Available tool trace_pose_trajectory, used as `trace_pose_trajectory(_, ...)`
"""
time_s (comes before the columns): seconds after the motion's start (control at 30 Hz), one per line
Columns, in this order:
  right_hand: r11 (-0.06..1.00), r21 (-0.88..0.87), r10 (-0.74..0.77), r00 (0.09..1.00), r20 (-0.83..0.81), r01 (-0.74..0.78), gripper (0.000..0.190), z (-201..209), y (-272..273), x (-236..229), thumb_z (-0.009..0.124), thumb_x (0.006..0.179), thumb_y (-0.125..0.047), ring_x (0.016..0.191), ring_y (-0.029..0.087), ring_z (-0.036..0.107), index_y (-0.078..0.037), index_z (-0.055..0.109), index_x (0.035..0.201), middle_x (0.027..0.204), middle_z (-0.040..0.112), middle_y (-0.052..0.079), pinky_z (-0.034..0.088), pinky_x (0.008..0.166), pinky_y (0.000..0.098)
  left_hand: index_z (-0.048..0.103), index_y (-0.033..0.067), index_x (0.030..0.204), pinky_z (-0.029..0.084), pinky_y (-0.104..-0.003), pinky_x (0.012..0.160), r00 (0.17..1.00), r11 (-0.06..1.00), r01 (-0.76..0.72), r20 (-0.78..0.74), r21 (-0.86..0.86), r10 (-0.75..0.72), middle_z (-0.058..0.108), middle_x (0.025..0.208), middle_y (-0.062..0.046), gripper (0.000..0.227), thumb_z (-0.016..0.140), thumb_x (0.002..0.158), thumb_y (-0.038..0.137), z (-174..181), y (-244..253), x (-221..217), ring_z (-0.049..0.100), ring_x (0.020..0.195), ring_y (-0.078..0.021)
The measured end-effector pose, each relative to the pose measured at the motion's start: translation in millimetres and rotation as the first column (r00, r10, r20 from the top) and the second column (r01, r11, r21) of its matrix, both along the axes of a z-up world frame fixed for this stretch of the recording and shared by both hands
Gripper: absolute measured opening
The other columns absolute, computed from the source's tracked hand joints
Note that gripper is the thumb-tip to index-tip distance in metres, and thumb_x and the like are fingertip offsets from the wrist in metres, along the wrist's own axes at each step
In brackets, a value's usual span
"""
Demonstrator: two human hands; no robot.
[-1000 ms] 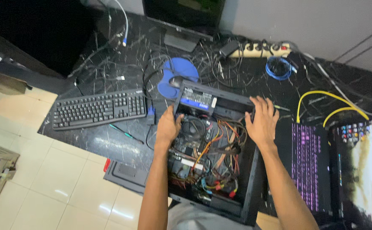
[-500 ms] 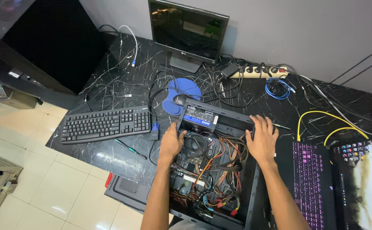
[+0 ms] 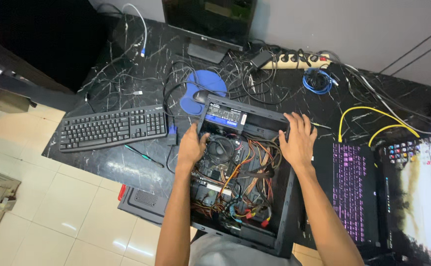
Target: The person works on the internal components of a desktop computer tower, connecting and organizing various cables inside the case. They handle the power supply unit and motherboard connections, occasionally adjusting the position of the computer case on the desk.
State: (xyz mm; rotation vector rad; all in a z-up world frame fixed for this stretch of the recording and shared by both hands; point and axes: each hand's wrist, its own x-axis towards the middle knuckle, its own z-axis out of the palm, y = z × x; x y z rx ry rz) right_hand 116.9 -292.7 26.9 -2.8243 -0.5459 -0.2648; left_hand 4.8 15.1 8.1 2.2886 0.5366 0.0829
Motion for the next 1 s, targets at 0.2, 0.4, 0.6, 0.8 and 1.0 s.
trace_pose_trajectory(0.2,0.999,0.051,0.018,1.000,-0.007,-0.018,0.050,6.3,0.8,-2.1,0.063,0.102,-0.023,0.147,0.035,0.035,-0.019,0.047,0.149,0.149,0.051,0.012,0.030,0.109,0.0670,0.052,-0.0013,0.135,0.052,-0.060,0.097,1.000,0.999,0.015,0.012,0.033,-0.016,0.067,0.119,-0.030,0.049,0.065,0.097,0.028,-14.6,4.9,0.9,0.065,0.112,-0.0503)
trace_pose_trajectory(0.4,0.995,0.085,0.043,0.999,0.010,-0.044,0.049,2.4,-0.7,-0.9,0.063,0.103,-0.020,0.146,0.036,0.034,-0.018,0.047,0.149,0.148,0.051,0.014,0.029,0.108,0.0689,0.053,0.0001,0.133,0.053,-0.059,0.095,1.000,0.999,0.000,0.007,0.043,0.000,0.068,0.119,-0.028,0.049,0.066,0.097,0.031,-25.2,6.9,1.3,0.066,0.111,-0.0486)
trace_pose_trajectory(0.6,0.995,0.093,0.041,0.999,-0.007,-0.040,0.048,7.0,1.8,-1.9,0.064,0.102,-0.019,0.146,0.037,0.034,-0.017,0.047,0.147,0.148,0.051,0.014,0.028,0.108,0.0689,0.053,-0.0006,0.135,0.052,-0.062,0.095,1.000,1.000,0.001,0.019,0.031,-0.002,0.067,0.119,-0.030,0.050,0.067,0.096,0.027,-12.3,4.1,1.7,0.065,0.112,-0.0511)
trace_pose_trajectory(0.8,0.994,0.096,0.048,0.999,0.007,-0.049,0.049,7.2,0.9,-2.7,0.066,0.101,-0.017,0.145,0.037,0.035,-0.016,0.048,0.147,0.146,0.051,0.015,0.028,0.107,0.0692,0.051,-0.0002,0.138,0.053,-0.061,0.095,1.000,0.999,-0.015,0.014,0.029,0.014,0.067,0.121,-0.027,0.052,0.068,0.096,0.027,1.5,-0.6,-2.4,0.066,0.112,-0.0492)
trace_pose_trajectory(1.0,0.994,0.098,0.055,0.998,0.016,-0.057,0.050,3.9,0.0,-0.7,0.067,0.101,-0.016,0.145,0.037,0.034,-0.016,0.048,0.147,0.146,0.051,0.015,0.028,0.107,0.0697,0.051,0.0004,0.138,0.053,-0.061,0.094,1.000,1.000,0.002,0.002,0.023,-0.002,0.067,0.120,-0.027,0.052,0.066,0.097,0.029,-7.1,3.6,-1.8,0.066,0.112,-0.0493)
